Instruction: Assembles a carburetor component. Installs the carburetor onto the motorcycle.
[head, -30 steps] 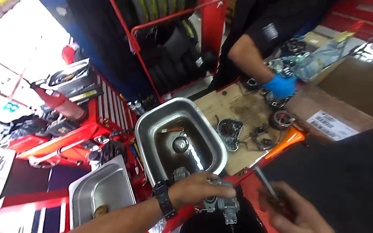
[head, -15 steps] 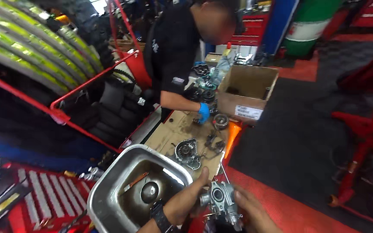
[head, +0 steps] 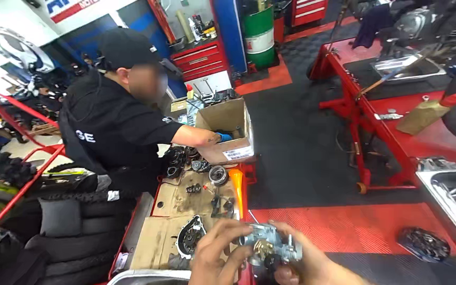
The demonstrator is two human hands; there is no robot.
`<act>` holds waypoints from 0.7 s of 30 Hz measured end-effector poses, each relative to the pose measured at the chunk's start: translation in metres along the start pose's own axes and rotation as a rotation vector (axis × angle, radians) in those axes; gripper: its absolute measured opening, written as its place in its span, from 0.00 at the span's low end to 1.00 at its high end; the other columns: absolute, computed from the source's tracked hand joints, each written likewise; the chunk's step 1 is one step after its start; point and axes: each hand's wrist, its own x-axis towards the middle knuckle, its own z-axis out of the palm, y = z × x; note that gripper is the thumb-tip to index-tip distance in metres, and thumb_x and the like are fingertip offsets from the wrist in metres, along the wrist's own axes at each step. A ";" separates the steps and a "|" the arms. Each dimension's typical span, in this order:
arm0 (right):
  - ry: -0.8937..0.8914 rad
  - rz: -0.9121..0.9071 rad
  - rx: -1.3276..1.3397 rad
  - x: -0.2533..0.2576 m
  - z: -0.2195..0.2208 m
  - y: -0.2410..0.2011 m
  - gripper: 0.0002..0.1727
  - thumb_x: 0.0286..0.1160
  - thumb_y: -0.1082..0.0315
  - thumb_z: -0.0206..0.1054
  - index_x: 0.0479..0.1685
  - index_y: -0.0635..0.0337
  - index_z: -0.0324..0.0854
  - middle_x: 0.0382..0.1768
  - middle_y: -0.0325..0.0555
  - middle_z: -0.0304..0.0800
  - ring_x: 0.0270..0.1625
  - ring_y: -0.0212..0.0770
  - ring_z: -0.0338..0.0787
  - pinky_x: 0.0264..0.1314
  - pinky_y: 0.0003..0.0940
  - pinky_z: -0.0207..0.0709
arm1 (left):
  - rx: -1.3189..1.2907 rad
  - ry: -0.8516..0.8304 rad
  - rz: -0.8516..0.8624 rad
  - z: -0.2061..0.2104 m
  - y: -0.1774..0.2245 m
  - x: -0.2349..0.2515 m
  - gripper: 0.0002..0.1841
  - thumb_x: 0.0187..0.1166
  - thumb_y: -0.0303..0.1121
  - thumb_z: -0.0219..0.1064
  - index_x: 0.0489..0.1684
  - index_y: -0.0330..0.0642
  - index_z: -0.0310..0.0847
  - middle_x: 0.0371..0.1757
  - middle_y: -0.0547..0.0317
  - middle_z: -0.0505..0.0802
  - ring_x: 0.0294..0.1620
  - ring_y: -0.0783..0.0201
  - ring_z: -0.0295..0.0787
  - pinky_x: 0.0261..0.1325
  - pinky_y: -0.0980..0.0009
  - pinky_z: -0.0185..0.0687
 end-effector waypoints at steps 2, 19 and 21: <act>-0.018 0.013 -0.005 -0.004 -0.008 -0.019 0.29 0.86 0.35 0.45 0.46 0.46 0.82 0.24 0.37 0.78 0.16 0.28 0.72 0.16 0.22 0.67 | 0.024 0.010 0.013 0.014 -0.011 0.030 0.14 0.82 0.42 0.71 0.58 0.47 0.91 0.52 0.59 0.91 0.40 0.71 0.87 0.36 0.77 0.86; 0.403 -0.395 0.028 -0.017 -0.110 -0.216 0.40 0.89 0.32 0.29 0.44 0.55 0.79 0.19 0.38 0.76 0.17 0.32 0.75 0.20 0.26 0.72 | -0.524 0.066 -0.638 0.153 -0.132 0.308 0.16 0.90 0.35 0.58 0.46 0.31 0.89 0.35 0.47 0.92 0.33 0.60 0.89 0.43 0.64 0.89; 0.563 -0.454 0.007 -0.016 -0.127 -0.230 0.33 0.93 0.39 0.37 0.47 0.57 0.80 0.19 0.38 0.77 0.17 0.33 0.76 0.20 0.27 0.73 | -0.517 0.031 -0.645 0.161 -0.145 0.339 0.17 0.90 0.35 0.57 0.46 0.31 0.89 0.34 0.47 0.92 0.32 0.60 0.89 0.40 0.64 0.89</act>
